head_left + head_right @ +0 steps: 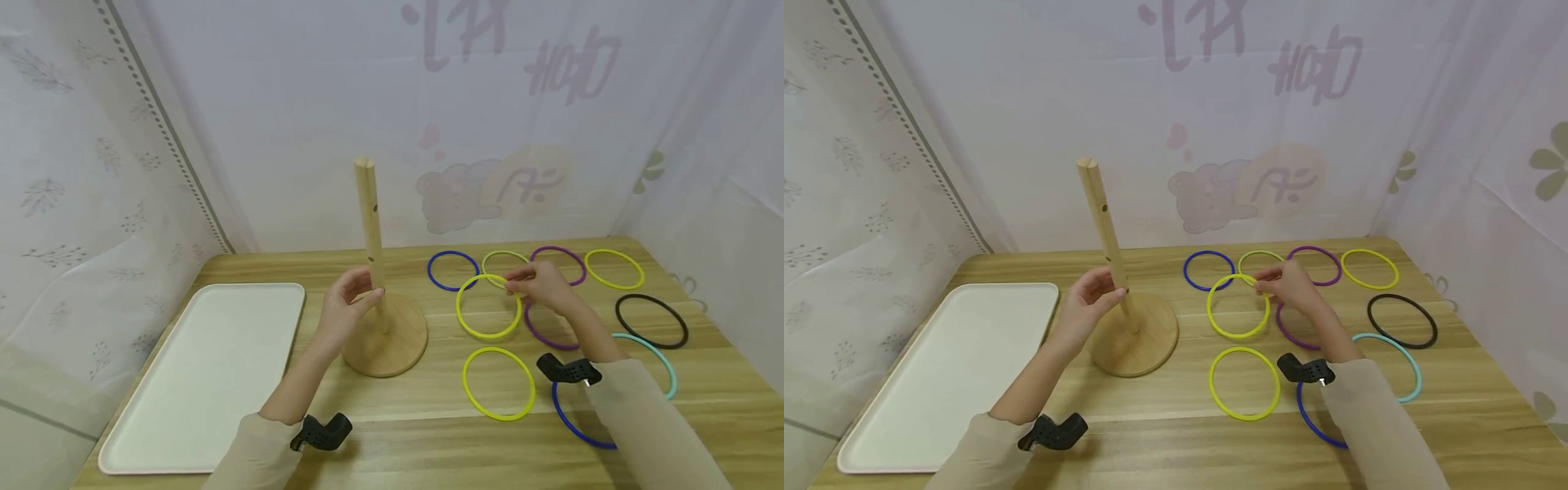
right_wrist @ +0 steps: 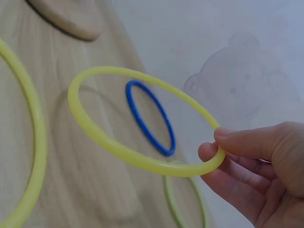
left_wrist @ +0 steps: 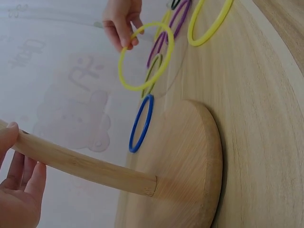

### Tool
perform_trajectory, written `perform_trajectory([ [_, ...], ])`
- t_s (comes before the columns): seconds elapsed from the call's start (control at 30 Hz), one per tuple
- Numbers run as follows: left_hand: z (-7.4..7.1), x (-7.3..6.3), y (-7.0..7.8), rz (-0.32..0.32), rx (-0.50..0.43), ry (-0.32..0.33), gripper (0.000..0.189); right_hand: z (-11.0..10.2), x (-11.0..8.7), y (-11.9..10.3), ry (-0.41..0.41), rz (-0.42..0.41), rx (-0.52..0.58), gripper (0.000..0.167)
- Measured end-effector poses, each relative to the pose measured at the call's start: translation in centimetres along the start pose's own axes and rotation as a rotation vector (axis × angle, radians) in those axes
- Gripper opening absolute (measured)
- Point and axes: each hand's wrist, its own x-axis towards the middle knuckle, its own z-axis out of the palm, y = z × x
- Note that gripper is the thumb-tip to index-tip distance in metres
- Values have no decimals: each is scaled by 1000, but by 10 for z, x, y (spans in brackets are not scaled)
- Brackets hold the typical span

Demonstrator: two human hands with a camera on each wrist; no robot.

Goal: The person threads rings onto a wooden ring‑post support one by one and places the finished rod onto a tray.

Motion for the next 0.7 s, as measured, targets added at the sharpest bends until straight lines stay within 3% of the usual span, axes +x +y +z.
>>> perform_trajectory([
  [0.37, -3, 1, 0, -46, 10, -25, 37, -14, -4, -47, 62, -32, 25, 29],
  [0.7, -4, 1, -2, -44, -3, -13, 38, -25, -9, -106, 151, -146, 27, 29],
])
